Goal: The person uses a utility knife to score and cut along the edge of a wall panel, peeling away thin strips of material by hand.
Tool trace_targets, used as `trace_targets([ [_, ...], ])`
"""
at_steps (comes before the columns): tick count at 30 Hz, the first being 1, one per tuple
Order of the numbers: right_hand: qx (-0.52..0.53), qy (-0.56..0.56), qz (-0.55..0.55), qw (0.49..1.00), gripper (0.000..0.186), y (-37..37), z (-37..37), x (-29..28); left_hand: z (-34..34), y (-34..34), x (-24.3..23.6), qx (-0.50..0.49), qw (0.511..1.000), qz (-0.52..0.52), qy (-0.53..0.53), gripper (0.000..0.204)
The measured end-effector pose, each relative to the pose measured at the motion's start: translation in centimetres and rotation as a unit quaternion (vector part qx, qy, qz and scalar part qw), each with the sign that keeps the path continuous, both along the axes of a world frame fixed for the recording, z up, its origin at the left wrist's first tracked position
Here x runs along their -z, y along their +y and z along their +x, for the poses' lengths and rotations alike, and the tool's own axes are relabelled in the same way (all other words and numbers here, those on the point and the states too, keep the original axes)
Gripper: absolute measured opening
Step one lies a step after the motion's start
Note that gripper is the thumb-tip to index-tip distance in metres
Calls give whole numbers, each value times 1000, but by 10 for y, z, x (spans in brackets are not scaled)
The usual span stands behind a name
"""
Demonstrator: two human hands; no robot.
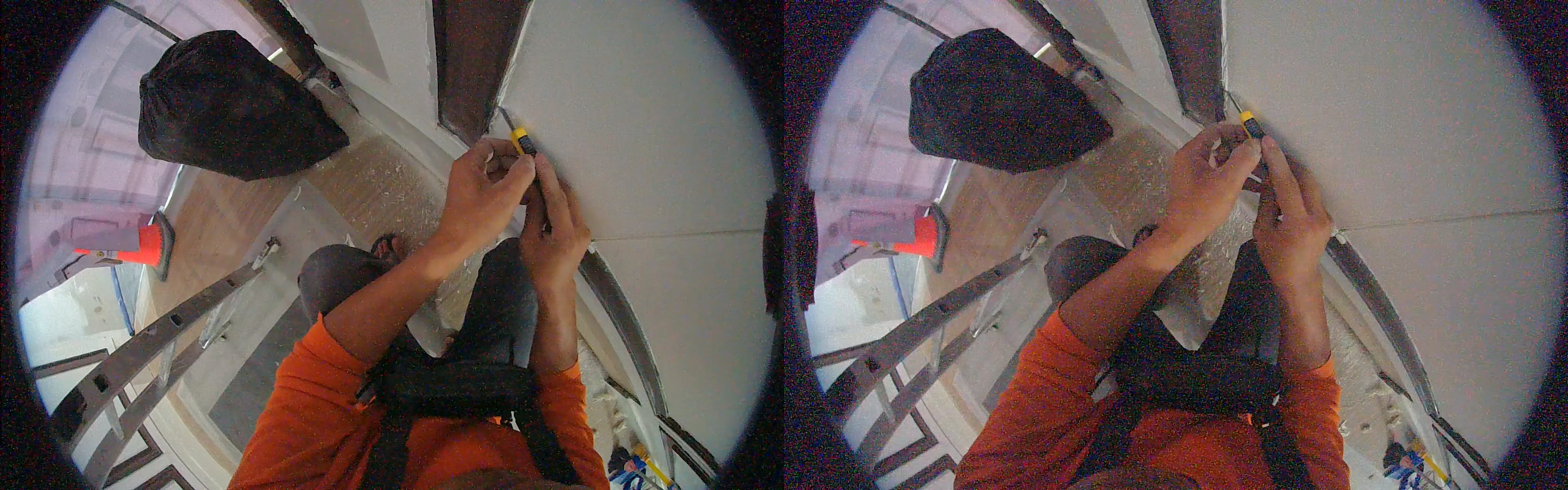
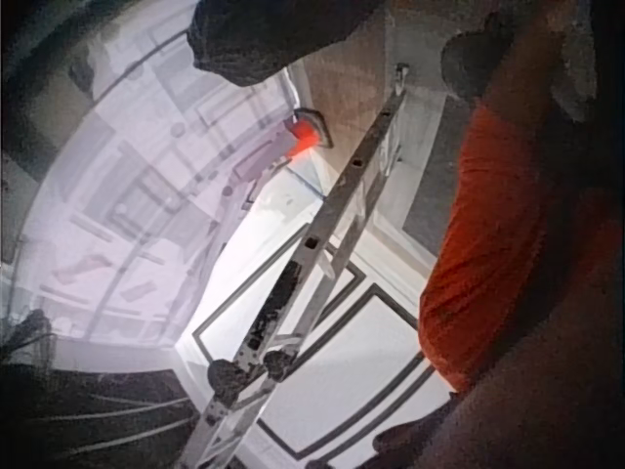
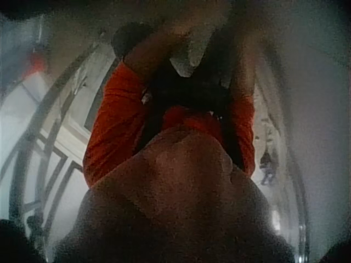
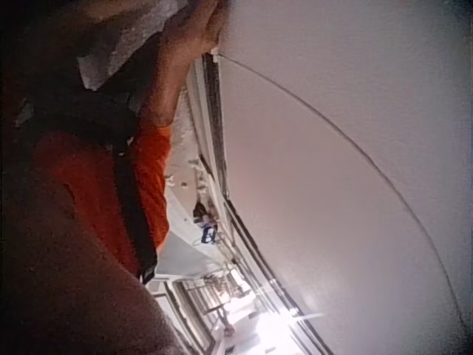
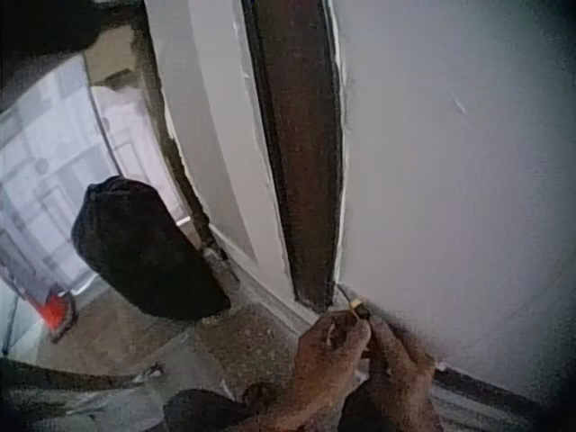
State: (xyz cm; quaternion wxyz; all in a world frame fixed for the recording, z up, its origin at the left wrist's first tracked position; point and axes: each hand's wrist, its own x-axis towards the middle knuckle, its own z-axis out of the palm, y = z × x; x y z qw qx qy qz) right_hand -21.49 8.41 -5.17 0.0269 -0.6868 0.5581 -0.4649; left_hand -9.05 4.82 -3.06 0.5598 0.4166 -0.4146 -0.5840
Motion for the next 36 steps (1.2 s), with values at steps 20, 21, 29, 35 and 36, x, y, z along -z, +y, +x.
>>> trace_targets([
  [20, -4, -23, -82, 996, 59, -11, 2, -3, -3, -9, -4, -43, 995, -76, -51, 30],
  [21, -7, -19, -88, 996, 59, -13, 3, -5, -1, -11, -4, -49, 994, -86, -42, 30],
  [29, 4, 8, -16, 1000, 63, 0, -1, -5, -2, -7, 1, -13, 1000, 10, -15, 29],
  [35, -2, -20, -46, 999, 56, -5, 6, -17, 2, -9, -14, -28, 996, -80, -9, 28],
  [36, 7, -13, -53, 999, 60, -7, 6, -15, 2, -9, -17, -29, 997, -74, 6, 28],
])
